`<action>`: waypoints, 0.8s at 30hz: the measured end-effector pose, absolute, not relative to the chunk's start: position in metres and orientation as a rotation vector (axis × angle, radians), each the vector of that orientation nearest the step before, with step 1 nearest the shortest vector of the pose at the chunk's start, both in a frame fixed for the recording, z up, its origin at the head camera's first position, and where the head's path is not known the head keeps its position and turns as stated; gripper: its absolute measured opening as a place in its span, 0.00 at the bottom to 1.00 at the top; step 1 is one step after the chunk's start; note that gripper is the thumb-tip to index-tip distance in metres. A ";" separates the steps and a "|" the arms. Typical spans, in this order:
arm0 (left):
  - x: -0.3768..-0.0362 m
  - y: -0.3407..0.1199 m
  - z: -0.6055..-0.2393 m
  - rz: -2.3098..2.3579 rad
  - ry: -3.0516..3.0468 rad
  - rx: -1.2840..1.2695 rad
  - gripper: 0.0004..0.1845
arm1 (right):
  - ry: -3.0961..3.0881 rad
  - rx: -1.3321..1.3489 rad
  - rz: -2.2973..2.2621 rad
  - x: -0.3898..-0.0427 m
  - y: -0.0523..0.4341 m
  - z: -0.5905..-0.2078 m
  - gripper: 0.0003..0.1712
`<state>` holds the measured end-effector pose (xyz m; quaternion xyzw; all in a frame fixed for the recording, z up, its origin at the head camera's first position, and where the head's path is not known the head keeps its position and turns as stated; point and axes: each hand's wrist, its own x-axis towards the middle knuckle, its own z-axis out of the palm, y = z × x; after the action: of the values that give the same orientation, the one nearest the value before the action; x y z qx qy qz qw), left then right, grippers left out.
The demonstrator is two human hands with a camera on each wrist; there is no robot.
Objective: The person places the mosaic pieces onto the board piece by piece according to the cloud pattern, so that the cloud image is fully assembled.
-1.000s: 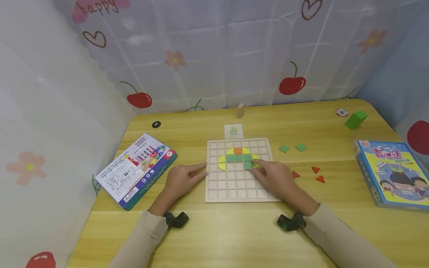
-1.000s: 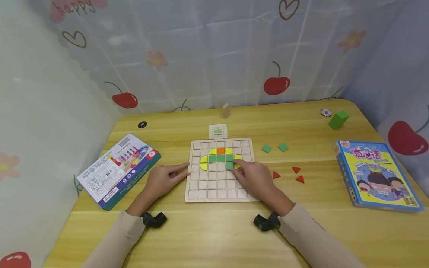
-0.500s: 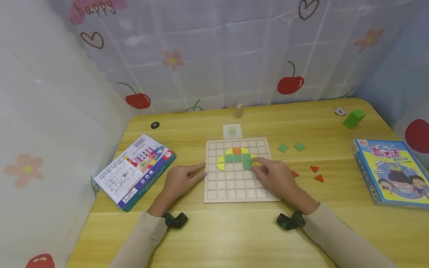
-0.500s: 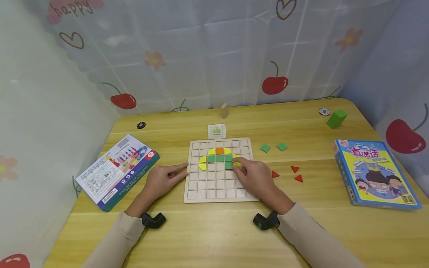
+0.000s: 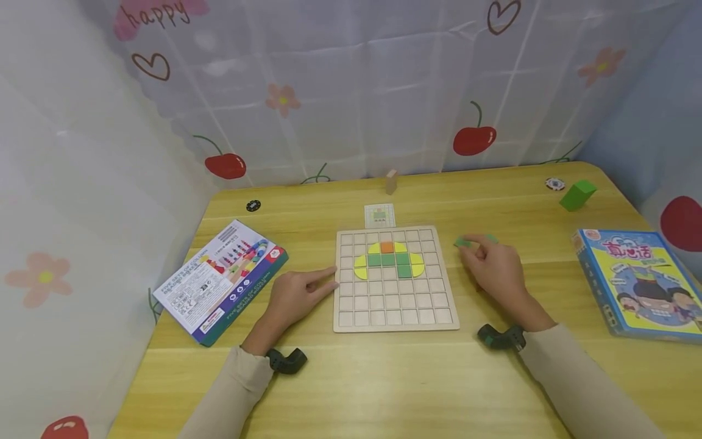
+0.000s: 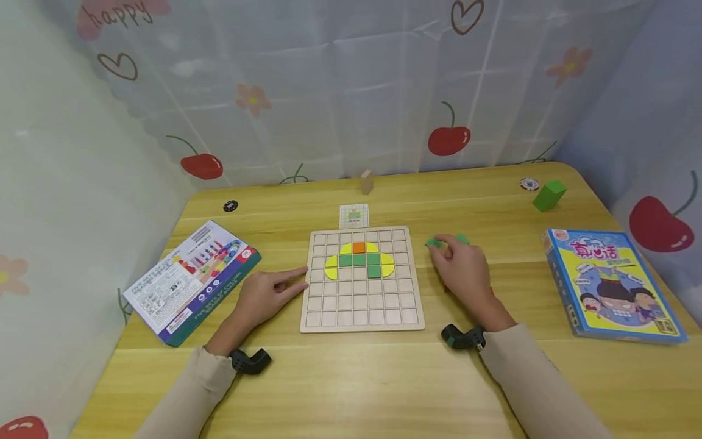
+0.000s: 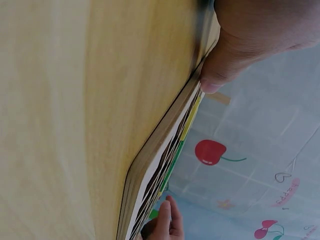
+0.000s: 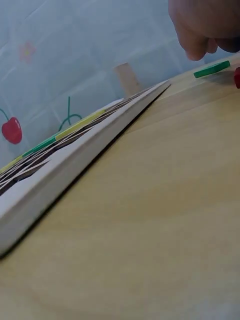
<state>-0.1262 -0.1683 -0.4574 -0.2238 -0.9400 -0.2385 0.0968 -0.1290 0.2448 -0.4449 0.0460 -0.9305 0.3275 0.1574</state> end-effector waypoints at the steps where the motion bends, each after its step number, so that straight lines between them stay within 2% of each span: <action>1: -0.126 -0.168 -0.458 -0.709 -2.785 -0.661 0.20 | -2.672 0.124 0.948 -0.129 0.247 -0.446 0.20; 14: -0.127 -0.168 -0.458 -0.704 -2.793 -0.662 0.21 | -2.673 0.118 0.845 -0.132 0.246 -0.448 0.21; 24: -0.127 -0.169 -0.457 -0.713 -2.805 -0.661 0.21 | -2.681 0.097 0.823 -0.133 0.245 -0.450 0.18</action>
<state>-0.1271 -0.1687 -0.4572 -0.2218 -0.9413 -0.2394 0.0864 -0.1332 0.2445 -0.4500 0.0340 -0.9421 0.2890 0.1668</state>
